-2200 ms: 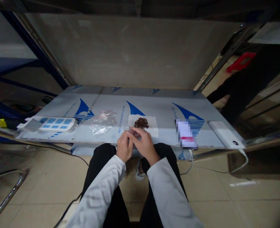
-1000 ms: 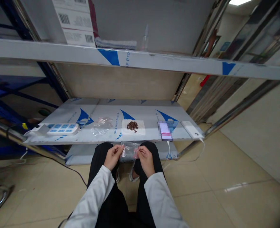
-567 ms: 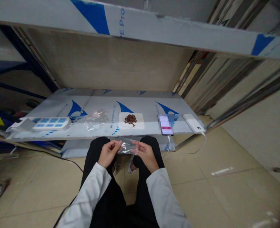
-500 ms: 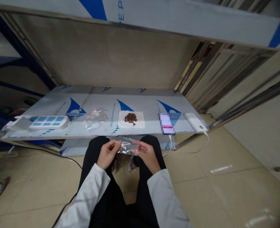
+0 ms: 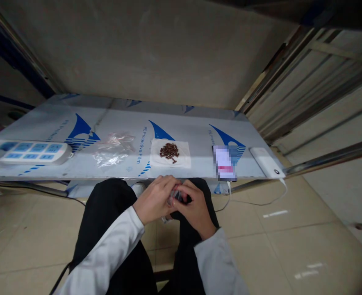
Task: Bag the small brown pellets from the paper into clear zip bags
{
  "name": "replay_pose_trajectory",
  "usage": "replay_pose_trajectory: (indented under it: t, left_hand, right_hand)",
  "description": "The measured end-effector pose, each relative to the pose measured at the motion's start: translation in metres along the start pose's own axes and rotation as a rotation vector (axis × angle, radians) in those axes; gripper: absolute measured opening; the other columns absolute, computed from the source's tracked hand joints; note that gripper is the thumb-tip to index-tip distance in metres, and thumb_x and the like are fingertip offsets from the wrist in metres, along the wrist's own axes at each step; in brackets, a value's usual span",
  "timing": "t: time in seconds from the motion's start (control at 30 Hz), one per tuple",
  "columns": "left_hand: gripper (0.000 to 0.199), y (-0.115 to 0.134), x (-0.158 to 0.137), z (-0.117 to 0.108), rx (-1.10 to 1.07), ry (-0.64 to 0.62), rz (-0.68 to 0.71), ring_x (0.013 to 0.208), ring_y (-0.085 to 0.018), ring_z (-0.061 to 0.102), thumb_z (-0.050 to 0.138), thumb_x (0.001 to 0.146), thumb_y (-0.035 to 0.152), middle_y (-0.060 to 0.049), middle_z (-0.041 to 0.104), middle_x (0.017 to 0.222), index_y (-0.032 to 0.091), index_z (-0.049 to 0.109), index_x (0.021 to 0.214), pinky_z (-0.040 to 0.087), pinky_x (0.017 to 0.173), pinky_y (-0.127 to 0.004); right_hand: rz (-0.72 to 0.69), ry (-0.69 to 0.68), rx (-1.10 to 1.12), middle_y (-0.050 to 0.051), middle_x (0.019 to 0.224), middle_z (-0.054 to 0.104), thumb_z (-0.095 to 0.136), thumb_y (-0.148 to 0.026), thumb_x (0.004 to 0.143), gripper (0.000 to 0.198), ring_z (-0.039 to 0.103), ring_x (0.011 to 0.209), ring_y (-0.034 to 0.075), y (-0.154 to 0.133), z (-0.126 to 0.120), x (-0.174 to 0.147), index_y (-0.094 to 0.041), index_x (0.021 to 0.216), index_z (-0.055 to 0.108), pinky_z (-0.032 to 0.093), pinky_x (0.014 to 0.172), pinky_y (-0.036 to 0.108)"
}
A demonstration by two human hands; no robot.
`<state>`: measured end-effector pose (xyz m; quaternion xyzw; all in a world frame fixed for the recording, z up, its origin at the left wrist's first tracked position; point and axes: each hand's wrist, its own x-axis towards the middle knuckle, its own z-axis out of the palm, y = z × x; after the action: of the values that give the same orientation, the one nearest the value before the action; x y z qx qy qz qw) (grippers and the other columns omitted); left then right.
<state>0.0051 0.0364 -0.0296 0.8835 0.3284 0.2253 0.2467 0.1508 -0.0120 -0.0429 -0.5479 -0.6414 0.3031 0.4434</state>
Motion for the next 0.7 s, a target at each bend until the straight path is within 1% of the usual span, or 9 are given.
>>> replay_pose_trajectory:
  t: [0.07,0.1,0.17,0.2,0.27,0.37,0.47,0.63,0.7]
  left_hand:
    - [0.019,-0.012,0.007,0.001,-0.095,0.129,-0.039,0.080,-0.017,0.057,0.063,0.074,0.023,-0.002,0.060,0.086,0.020,0.052,0.089,0.045,0.074,-0.030]
    - [0.018,-0.019,0.010,0.001,-0.147,0.229,-0.093,0.076,-0.016,0.056,0.064,0.075,0.026,0.000,0.058,0.081,0.020,0.050,0.086,0.045,0.071,-0.028]
    - [0.024,-0.034,0.012,0.003,-0.221,0.461,-0.256,0.068,-0.013,0.054,0.066,0.075,0.033,0.002,0.055,0.072,0.020,0.048,0.084,0.044,0.067,-0.026]
    - [0.027,-0.042,0.012,0.004,-0.236,0.559,-0.333,0.065,-0.012,0.053,0.068,0.075,0.036,0.003,0.053,0.070,0.020,0.048,0.084,0.044,0.067,-0.025]
    - [0.030,-0.052,0.008,0.007,-0.245,0.669,-0.428,0.063,-0.011,0.053,0.069,0.073,0.036,0.005,0.052,0.067,0.020,0.047,0.086,0.044,0.066,-0.025]
    - [0.028,-0.058,0.002,0.011,-0.255,0.693,-0.447,0.060,-0.010,0.052,0.068,0.074,0.034,0.005,0.052,0.066,0.020,0.048,0.087,0.043,0.062,-0.022]
    - [0.026,-0.056,0.003,0.013,-0.276,0.685,-0.428,0.058,-0.009,0.051,0.066,0.075,0.033,0.005,0.052,0.066,0.020,0.048,0.087,0.042,0.057,-0.020]
    - [0.027,-0.059,0.011,0.015,-0.280,0.678,-0.386,0.060,-0.011,0.053,0.066,0.074,0.032,0.005,0.053,0.067,0.020,0.047,0.090,0.043,0.058,-0.022]
    - [0.027,-0.061,0.013,0.017,-0.269,0.681,-0.387,0.062,-0.011,0.054,0.066,0.074,0.031,0.004,0.054,0.068,0.021,0.047,0.090,0.044,0.061,-0.023]
  right_hand:
    - [-0.022,0.053,0.005,-0.004,0.066,0.046,0.064,-0.017,0.075,0.008,0.047,0.060,0.010,0.003,-0.006,0.014,-0.020,0.081,0.069,0.039,0.056,0.022]
    - [-0.022,0.103,-0.003,-0.003,0.069,0.050,0.062,-0.020,0.079,0.007,0.050,0.063,0.011,0.006,-0.009,0.023,-0.020,0.082,0.069,0.041,0.059,0.023]
    - [-0.013,0.191,-0.064,0.000,0.075,0.057,0.058,-0.021,0.084,0.010,0.054,0.067,0.012,0.018,-0.012,0.045,-0.019,0.086,0.067,0.044,0.064,0.025]
    - [-0.013,0.186,-0.118,0.001,0.079,0.060,0.058,-0.020,0.083,0.011,0.055,0.068,0.013,0.026,-0.013,0.057,-0.018,0.090,0.067,0.045,0.066,0.025]
    - [-0.030,0.054,-0.255,0.003,0.083,0.063,0.061,-0.014,0.079,0.016,0.057,0.069,0.014,0.043,-0.011,0.081,-0.017,0.093,0.067,0.047,0.070,0.027]
    - [-0.068,-0.174,-0.443,0.006,0.087,0.065,0.063,-0.009,0.076,0.019,0.059,0.075,0.016,0.063,-0.003,0.105,-0.015,0.093,0.068,0.048,0.073,0.029]
    - [-0.112,-0.261,-0.554,0.006,0.088,0.066,0.060,-0.010,0.080,0.018,0.060,0.080,0.017,0.070,0.004,0.114,-0.017,0.095,0.067,0.048,0.076,0.029]
    - [-0.125,-0.292,-0.656,0.007,0.086,0.068,0.058,-0.009,0.081,0.016,0.061,0.081,0.018,0.059,0.003,0.118,-0.017,0.091,0.068,0.047,0.078,0.029]
    - [-0.127,-0.211,-0.609,0.006,0.083,0.068,0.060,-0.011,0.081,0.013,0.062,0.079,0.018,0.046,0.002,0.115,-0.017,0.089,0.068,0.047,0.075,0.029]
